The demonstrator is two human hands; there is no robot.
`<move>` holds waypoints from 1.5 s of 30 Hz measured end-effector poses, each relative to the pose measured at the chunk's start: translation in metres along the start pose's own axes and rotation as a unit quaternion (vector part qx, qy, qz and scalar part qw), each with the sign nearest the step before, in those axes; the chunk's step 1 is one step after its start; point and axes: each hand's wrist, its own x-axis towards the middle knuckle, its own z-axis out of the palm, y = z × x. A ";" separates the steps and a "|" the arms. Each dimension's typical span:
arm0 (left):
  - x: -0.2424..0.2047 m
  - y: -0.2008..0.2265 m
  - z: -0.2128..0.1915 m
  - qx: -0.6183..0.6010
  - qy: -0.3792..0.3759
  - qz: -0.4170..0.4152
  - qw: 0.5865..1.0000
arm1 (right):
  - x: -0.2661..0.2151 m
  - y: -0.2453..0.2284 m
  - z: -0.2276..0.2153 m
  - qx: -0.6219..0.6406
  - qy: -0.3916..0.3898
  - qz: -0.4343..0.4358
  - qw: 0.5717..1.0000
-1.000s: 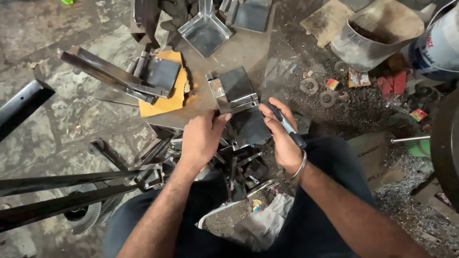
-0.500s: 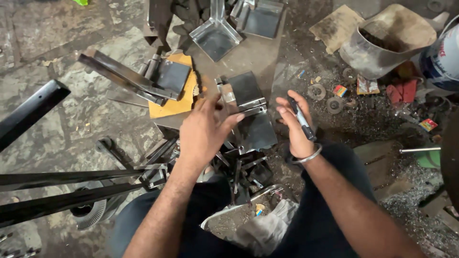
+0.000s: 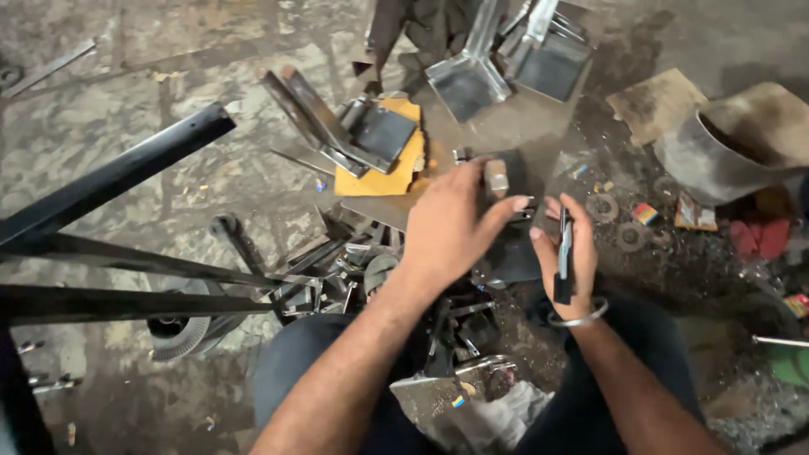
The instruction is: The person sits on the floor and uses a black marker to mark specific points on small metal pieces. They pick up the metal pieces from a pile, hold them steady, make marks, and then place them back down.
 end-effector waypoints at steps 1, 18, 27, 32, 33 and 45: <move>0.001 0.005 -0.001 0.003 0.004 -0.002 1.000 | -0.001 0.003 0.003 0.002 -0.005 -0.002 1.000; 0.002 -0.016 -0.047 0.125 -0.176 -0.103 0.971 | 0.000 0.001 -0.006 0.045 0.008 0.025 0.999; 0.011 -0.027 -0.075 0.062 -0.147 -0.059 0.985 | 0.005 0.001 -0.006 -0.002 -0.019 0.003 1.000; 0.002 -0.018 -0.048 0.082 -0.175 -0.021 0.981 | 0.004 0.003 -0.005 0.000 -0.023 0.010 1.000; -0.002 -0.021 -0.040 0.104 -0.155 0.024 0.982 | 0.004 0.003 -0.006 0.003 -0.022 0.012 1.000; 0.005 -0.041 -0.054 -0.168 -0.216 -0.107 0.956 | -0.005 -0.040 0.023 -0.264 0.005 -0.143 0.954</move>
